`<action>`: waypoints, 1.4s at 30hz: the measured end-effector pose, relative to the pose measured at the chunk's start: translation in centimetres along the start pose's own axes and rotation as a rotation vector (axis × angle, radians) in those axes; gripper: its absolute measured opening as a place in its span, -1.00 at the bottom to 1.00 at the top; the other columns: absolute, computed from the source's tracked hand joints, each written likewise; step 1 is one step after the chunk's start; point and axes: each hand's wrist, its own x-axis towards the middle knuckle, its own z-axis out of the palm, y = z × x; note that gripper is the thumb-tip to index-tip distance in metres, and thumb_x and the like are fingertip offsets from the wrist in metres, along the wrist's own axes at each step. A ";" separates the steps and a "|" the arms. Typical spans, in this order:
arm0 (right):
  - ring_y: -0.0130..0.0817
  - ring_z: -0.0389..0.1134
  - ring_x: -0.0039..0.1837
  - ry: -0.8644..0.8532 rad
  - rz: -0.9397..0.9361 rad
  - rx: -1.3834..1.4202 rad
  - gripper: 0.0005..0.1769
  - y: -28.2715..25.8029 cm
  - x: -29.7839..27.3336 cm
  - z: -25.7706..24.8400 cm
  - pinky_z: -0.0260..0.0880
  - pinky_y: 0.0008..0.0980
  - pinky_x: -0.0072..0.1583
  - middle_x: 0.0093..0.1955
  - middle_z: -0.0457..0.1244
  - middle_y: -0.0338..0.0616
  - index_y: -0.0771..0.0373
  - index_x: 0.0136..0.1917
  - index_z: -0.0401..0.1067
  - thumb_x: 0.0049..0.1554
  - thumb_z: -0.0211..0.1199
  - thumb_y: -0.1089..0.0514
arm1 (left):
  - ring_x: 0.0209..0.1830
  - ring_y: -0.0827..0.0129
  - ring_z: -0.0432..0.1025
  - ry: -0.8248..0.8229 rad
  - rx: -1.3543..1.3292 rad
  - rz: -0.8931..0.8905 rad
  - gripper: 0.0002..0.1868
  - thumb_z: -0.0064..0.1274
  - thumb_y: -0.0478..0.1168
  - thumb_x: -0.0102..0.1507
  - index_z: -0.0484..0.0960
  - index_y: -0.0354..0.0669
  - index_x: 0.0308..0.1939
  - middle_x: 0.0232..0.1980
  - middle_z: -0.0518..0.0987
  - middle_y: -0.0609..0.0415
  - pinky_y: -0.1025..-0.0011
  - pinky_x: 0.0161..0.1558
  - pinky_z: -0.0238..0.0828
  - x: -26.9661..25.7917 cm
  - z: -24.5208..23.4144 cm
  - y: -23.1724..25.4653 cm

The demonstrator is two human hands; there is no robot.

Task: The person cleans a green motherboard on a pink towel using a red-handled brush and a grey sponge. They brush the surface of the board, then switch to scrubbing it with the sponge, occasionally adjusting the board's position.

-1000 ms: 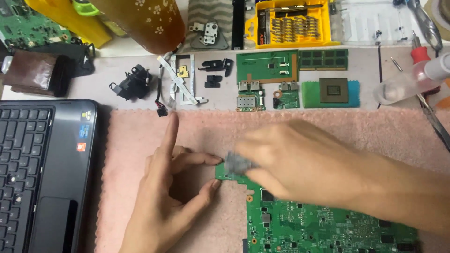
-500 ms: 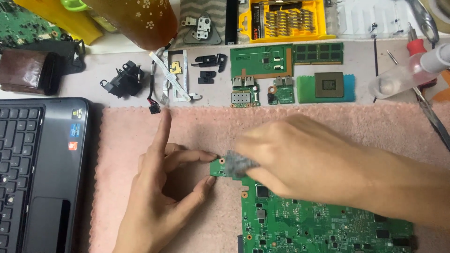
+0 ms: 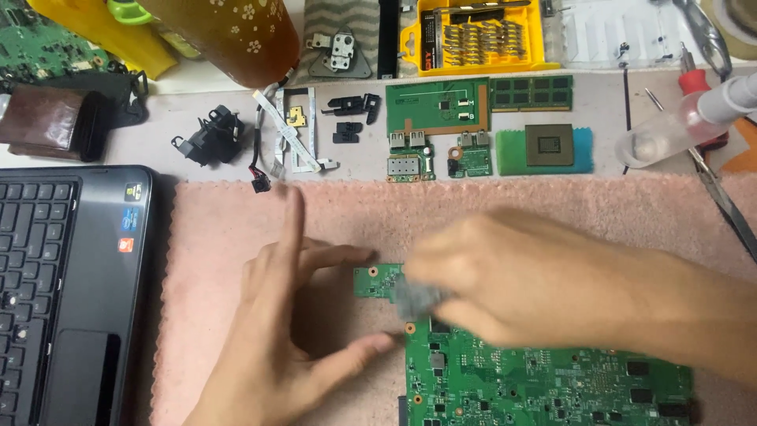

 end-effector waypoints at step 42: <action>-0.51 0.45 -0.32 0.332 -0.086 -0.198 -0.85 0.4 -3.3 1.3 0.58 -0.46 -0.36 -0.26 0.39 -0.33 0.13 -0.02 0.60 0.22 0.42 0.37 | 0.35 0.27 0.71 -0.126 -0.196 0.124 0.15 0.40 -0.18 0.41 -0.13 -0.07 0.86 0.30 0.89 0.15 0.25 0.53 0.45 2.5 0.7 -1.1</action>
